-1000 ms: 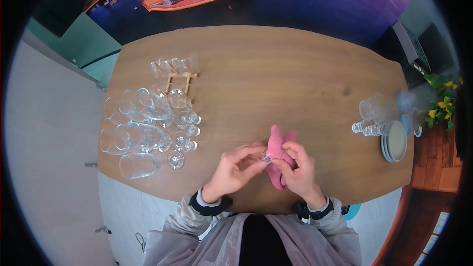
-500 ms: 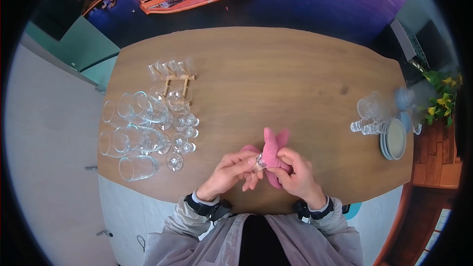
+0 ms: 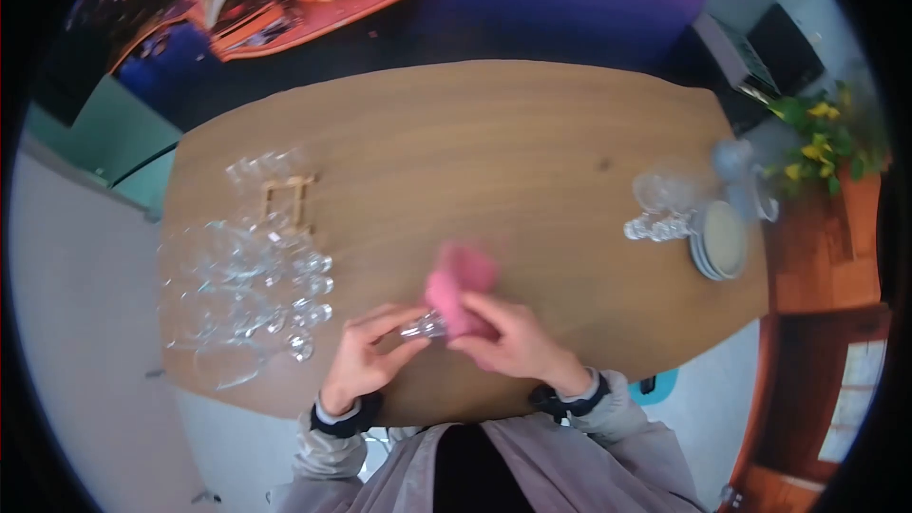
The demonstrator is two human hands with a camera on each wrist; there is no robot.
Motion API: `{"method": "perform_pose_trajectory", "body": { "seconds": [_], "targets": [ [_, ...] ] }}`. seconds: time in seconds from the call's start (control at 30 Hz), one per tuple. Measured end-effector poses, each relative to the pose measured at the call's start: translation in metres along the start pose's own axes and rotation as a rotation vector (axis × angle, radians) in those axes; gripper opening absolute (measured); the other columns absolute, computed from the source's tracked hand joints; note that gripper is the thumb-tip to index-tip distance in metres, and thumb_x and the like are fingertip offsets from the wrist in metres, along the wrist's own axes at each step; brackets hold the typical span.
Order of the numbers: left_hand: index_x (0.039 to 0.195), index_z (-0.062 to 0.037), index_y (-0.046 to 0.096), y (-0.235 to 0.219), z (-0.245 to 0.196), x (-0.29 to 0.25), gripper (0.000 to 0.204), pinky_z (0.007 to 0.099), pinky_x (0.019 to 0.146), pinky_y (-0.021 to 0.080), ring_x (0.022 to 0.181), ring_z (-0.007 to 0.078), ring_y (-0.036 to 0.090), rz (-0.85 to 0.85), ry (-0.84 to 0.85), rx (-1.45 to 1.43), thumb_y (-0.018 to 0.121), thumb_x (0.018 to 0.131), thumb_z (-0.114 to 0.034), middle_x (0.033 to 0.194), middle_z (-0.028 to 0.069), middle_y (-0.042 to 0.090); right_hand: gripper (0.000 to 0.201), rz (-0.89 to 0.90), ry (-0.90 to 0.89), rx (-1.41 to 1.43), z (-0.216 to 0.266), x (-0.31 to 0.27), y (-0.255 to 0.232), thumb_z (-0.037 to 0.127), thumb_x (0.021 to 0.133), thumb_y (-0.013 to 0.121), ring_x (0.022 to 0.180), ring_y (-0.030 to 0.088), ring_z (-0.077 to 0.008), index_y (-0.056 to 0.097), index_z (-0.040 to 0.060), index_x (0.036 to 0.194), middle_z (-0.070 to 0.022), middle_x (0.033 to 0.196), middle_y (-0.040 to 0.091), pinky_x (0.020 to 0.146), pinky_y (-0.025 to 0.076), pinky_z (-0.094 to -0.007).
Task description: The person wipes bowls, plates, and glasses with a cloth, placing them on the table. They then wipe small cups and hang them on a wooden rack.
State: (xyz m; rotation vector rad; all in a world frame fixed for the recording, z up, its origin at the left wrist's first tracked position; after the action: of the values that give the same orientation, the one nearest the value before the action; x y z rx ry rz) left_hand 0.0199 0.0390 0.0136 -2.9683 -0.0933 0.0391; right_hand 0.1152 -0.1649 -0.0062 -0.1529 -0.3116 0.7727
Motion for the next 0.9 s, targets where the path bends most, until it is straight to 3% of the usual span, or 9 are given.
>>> {"method": "perform_pose_trajectory", "body": {
  "seconds": [0.13, 0.23, 0.3, 0.33, 0.4, 0.63, 0.73, 0.8, 0.9],
  "targets": [
    [0.113, -0.0006, 0.073, 0.002, -0.008, 0.000, 0.037, 0.0344, 0.086, 0.056, 0.098, 0.0271, 0.072, -0.069, 0.127, 0.281, 0.080, 0.077, 0.003, 0.110, 0.0151, 0.074, 0.047, 0.001, -0.066, 0.037, -0.006, 0.007, 0.006, 0.020, 0.092, 0.077, 0.080, 0.062, -0.0267, 0.058, -0.0028, 0.128, -0.0154, 0.094, 0.064, 0.074, 0.052, -0.0365],
    [0.110, -0.0013, 0.074, -0.005, -0.006, -0.002, 0.035, 0.0350, 0.086, 0.056, 0.099, 0.0290, 0.072, -0.167, 0.146, 0.334, 0.081, 0.076, 0.003, 0.108, 0.0155, 0.074, 0.047, 0.243, 0.187, 0.005, -0.019, 0.004, 0.003, 0.024, 0.091, 0.077, 0.088, 0.065, -0.0257, 0.060, -0.0009, 0.127, -0.0131, 0.097, 0.065, 0.074, 0.052, -0.0357],
    [0.110, -0.0016, 0.074, -0.007, -0.006, 0.000, 0.035, 0.0353, 0.087, 0.056, 0.100, 0.0294, 0.072, -0.215, 0.126, 0.323, 0.081, 0.076, 0.003, 0.108, 0.0156, 0.074, 0.049, 0.285, -0.124, -0.427, -0.020, 0.001, 0.007, 0.030, 0.089, 0.078, 0.095, 0.065, -0.0282, 0.061, 0.0002, 0.123, -0.0135, 0.103, 0.066, 0.079, 0.053, -0.0392],
    [0.110, 0.0002, 0.073, -0.006, -0.010, 0.001, 0.036, 0.0354, 0.088, 0.056, 0.102, 0.0276, 0.071, -0.180, 0.134, 0.347, 0.081, 0.076, 0.004, 0.109, 0.0154, 0.074, 0.049, 0.282, -0.124, -0.429, -0.020, -0.002, 0.007, 0.030, 0.089, 0.078, 0.095, 0.065, -0.0282, 0.061, 0.0002, 0.123, -0.0135, 0.103, 0.066, 0.079, 0.053, -0.0392],
    [0.111, 0.0019, 0.072, 0.000, -0.011, 0.003, 0.036, 0.0355, 0.090, 0.055, 0.104, 0.0258, 0.070, -0.148, 0.141, 0.372, 0.080, 0.075, 0.005, 0.110, 0.0153, 0.073, 0.051, 0.002, -0.143, -0.484, 0.007, 0.003, -0.001, 0.031, 0.086, 0.079, 0.104, 0.062, -0.0339, 0.061, -0.0003, 0.122, -0.0138, 0.111, 0.067, 0.085, 0.052, -0.0427],
    [0.114, -0.0027, 0.071, 0.037, -0.001, 0.012, 0.039, 0.0359, 0.090, 0.056, 0.105, 0.0279, 0.071, -0.086, 0.200, 0.238, 0.082, 0.076, 0.001, 0.113, 0.0129, 0.074, 0.054, -0.071, -0.080, -0.216, 0.011, -0.005, -0.010, 0.021, 0.080, 0.087, 0.094, 0.067, -0.0280, 0.063, 0.0016, 0.125, -0.0117, 0.108, 0.069, 0.082, 0.055, -0.0374],
    [0.112, 0.0025, 0.070, 0.045, -0.005, 0.016, 0.037, 0.0354, 0.095, 0.055, 0.106, 0.0244, 0.071, -0.060, 0.094, 0.178, 0.082, 0.077, 0.003, 0.114, 0.0143, 0.073, 0.047, -0.192, -0.084, -0.193, 0.015, -0.017, -0.023, 0.016, 0.081, 0.085, 0.088, 0.069, -0.0223, 0.065, 0.0027, 0.122, -0.0098, 0.107, 0.071, 0.078, 0.056, -0.0333],
    [0.110, 0.0021, 0.071, 0.045, -0.006, 0.021, 0.034, 0.0336, 0.090, 0.057, 0.098, 0.0221, 0.072, -0.114, 0.054, 0.225, 0.081, 0.078, 0.003, 0.112, 0.0143, 0.073, 0.047, -0.323, 0.259, -0.257, 0.023, -0.035, -0.051, 0.012, 0.080, 0.085, 0.085, 0.068, -0.0162, 0.065, 0.0043, 0.122, -0.0072, 0.104, 0.072, 0.077, 0.057, -0.0303],
    [0.109, 0.0012, 0.071, 0.034, 0.011, 0.018, 0.030, 0.0322, 0.084, 0.057, 0.091, 0.0217, 0.072, -0.093, 0.090, 0.265, 0.079, 0.080, 0.002, 0.110, 0.0150, 0.073, 0.052, -0.621, 0.317, -0.516, 0.016, -0.059, -0.121, 0.013, 0.081, 0.085, 0.083, 0.068, -0.0149, 0.060, 0.0036, 0.126, -0.0084, 0.102, 0.072, 0.074, 0.057, -0.0297]
  ]
}}
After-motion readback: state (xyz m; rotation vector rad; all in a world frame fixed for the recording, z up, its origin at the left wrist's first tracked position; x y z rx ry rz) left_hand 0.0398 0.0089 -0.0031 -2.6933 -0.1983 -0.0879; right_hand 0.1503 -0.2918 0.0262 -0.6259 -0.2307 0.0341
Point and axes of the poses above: each hand's wrist, its own x-axis towards the middle knuckle, its own y-axis out of the palm, z = x × y, the point moved 2 cm from there along x, towards the middle knuckle
